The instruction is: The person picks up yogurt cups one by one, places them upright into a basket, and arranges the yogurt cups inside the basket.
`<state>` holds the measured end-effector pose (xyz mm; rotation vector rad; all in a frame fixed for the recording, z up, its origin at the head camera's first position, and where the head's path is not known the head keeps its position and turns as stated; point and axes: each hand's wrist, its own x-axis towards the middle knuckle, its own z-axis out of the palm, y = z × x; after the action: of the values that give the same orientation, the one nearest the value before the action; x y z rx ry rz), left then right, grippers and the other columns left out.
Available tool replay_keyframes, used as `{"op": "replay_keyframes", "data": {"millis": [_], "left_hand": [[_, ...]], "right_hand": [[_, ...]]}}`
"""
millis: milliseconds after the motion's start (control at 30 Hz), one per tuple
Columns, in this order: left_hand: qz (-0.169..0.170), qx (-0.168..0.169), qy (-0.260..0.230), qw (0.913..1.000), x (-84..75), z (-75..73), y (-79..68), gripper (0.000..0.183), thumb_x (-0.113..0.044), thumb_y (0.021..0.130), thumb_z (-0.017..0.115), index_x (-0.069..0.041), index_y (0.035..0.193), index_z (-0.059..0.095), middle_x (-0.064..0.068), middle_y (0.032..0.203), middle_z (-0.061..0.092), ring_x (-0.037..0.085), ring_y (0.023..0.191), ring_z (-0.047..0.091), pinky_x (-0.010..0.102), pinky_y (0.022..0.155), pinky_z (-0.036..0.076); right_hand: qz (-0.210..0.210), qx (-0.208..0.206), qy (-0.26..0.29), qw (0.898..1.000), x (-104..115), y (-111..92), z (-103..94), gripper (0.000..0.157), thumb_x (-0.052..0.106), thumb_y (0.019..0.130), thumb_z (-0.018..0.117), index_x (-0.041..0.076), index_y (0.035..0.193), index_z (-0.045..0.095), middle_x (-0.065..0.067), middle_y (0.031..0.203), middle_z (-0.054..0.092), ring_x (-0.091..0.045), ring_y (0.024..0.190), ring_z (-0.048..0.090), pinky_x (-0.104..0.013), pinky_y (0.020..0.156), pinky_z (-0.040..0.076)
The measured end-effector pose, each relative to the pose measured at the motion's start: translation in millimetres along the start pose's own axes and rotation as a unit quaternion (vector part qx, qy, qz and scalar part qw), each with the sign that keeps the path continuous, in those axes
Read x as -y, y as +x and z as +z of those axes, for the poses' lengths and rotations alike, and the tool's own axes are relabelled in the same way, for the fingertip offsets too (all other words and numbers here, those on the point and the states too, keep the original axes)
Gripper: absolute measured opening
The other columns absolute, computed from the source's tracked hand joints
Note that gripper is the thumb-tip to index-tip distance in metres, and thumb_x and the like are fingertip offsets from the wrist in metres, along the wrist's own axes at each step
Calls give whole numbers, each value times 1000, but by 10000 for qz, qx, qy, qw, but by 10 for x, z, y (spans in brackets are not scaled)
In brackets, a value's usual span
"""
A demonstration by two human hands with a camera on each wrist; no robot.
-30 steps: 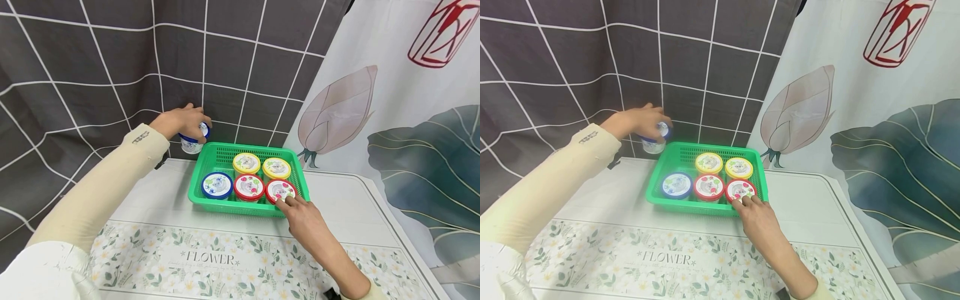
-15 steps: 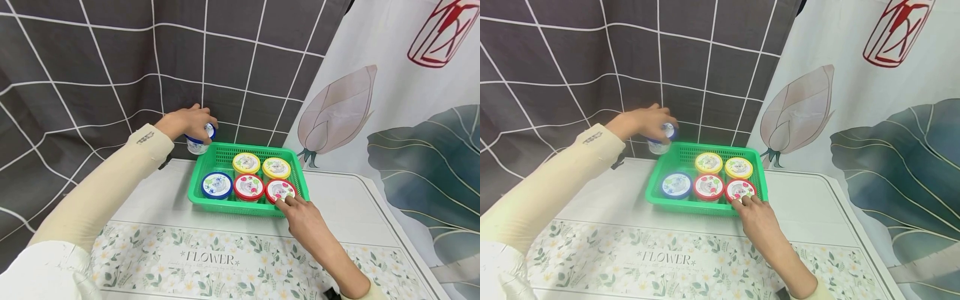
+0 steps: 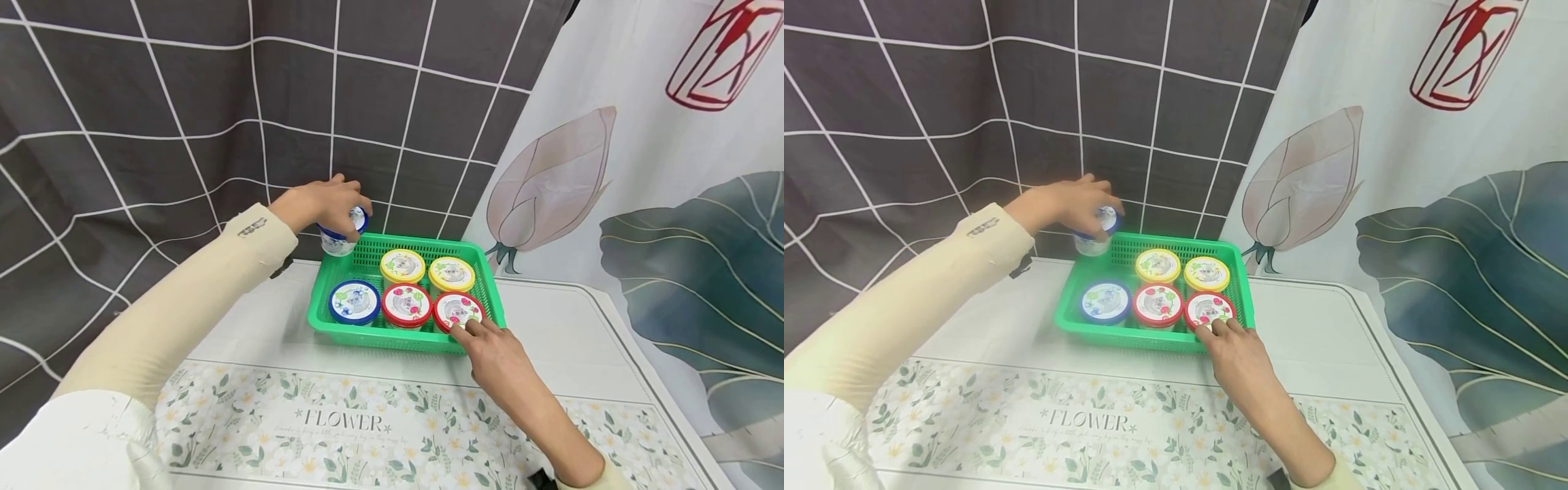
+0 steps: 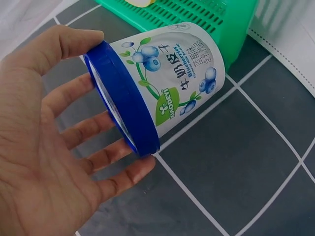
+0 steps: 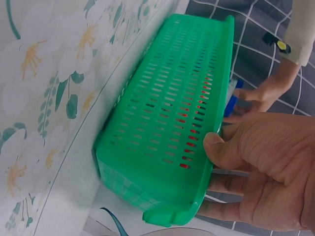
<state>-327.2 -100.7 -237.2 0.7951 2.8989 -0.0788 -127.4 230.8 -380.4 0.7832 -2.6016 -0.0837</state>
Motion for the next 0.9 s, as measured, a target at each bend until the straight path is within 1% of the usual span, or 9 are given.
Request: {"op": "replay_keyframes", "data": {"millis": [133,267,500,667,800,900], "left_hand": [[38,23,-17,10000,-62,8,38,74,-43,91,77,-26,162,62,15,164,52,38,146,42,71,119,52],[77,93,-54,9999,-126,59,57,73,-43,93,76,-26,162,61,15,165,52,39,148,42,71,119,53],[178,177,-163,9996,-201,194,77,72,-44,94,77,-26,162,61,16,167,50,40,151,44,70,117,55],[174,207,-260,9993,-233,270,118,72,-44,96,78,-27,163,60,16,169,49,41,154,43,71,120,52],[138,261,-384,9988,-248,346,148,72,-44,96,79,-28,163,59,15,165,51,39,151,45,70,121,53],[154,271,-484,9983,-254,406,174,73,-44,96,79,-27,164,59,15,164,52,38,149,46,68,121,54]], "right_hand": [[23,42,11,10000,-1,-4,-5,46,-18,77,85,13,106,70,-5,91,70,-25,84,66,-39,57,54],[24,47,24,10000,-3,-6,-4,45,-18,77,85,13,106,69,-5,91,70,-25,84,65,-39,57,53],[10,32,6,10000,-6,-6,7,44,-18,77,85,13,105,69,-5,90,70,-25,83,65,-38,57,52],[22,39,10,10000,-6,-7,6,45,-17,77,86,13,106,69,-5,91,70,-25,84,66,-38,57,53],[29,41,22,10000,-4,-11,8,45,-18,77,86,13,106,69,-5,91,70,-25,84,66,-38,56,53],[23,22,15,10000,-2,-9,9,45,-18,77,86,13,105,69,-5,91,70,-25,84,66,-38,56,52]]}}
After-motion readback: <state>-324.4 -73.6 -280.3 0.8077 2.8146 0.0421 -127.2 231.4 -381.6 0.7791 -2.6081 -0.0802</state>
